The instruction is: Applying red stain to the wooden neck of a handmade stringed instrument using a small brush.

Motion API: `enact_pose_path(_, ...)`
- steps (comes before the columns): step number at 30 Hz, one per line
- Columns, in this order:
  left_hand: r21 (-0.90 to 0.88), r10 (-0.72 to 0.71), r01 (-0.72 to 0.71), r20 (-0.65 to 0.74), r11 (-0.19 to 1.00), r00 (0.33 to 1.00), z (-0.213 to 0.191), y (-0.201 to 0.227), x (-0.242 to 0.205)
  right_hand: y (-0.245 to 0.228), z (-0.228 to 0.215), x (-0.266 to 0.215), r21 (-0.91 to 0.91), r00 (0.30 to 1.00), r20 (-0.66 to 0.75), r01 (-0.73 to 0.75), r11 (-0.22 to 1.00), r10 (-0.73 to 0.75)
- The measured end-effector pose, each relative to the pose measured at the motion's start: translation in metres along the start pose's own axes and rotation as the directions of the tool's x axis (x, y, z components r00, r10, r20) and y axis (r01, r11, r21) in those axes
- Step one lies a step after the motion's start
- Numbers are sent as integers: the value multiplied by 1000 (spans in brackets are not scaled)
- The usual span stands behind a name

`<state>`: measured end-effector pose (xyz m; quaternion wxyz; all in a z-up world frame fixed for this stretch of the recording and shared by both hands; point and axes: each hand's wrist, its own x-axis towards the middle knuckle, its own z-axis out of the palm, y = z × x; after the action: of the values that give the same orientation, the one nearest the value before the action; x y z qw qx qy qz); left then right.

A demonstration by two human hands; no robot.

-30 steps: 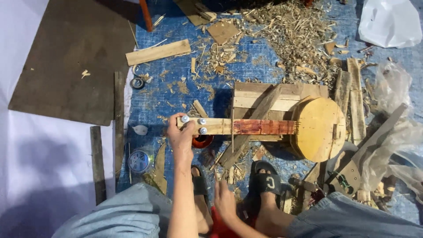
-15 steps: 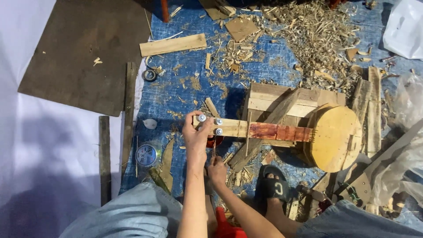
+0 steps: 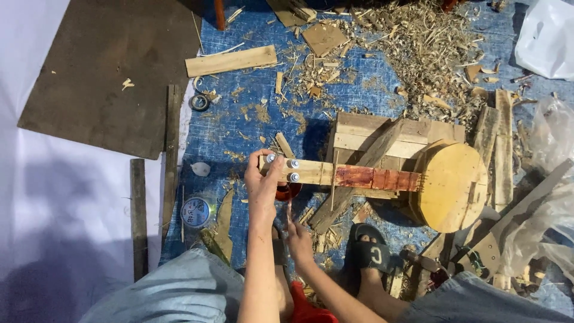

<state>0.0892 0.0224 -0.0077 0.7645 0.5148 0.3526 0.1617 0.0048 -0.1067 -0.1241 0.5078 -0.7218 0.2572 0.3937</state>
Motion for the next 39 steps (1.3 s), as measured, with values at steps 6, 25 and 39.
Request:
enact_pose_path(6, 37, -39, 38, 18, 999, 999, -2, 1, 5, 84, -54, -79, -18, 975, -2, 220, 975, -221)
enact_pose_path(25, 35, -18, 17, 28, 999, 999, 0, 5, -1, -39, -48, -63, -214, 727, -107, 649, 730, -678)
enact_pose_path(39, -16, -16, 17, 27, 1000, 1000, -4, -1, -5, -24, -64, -52, -101, 845, -140, 506, 857, -516)
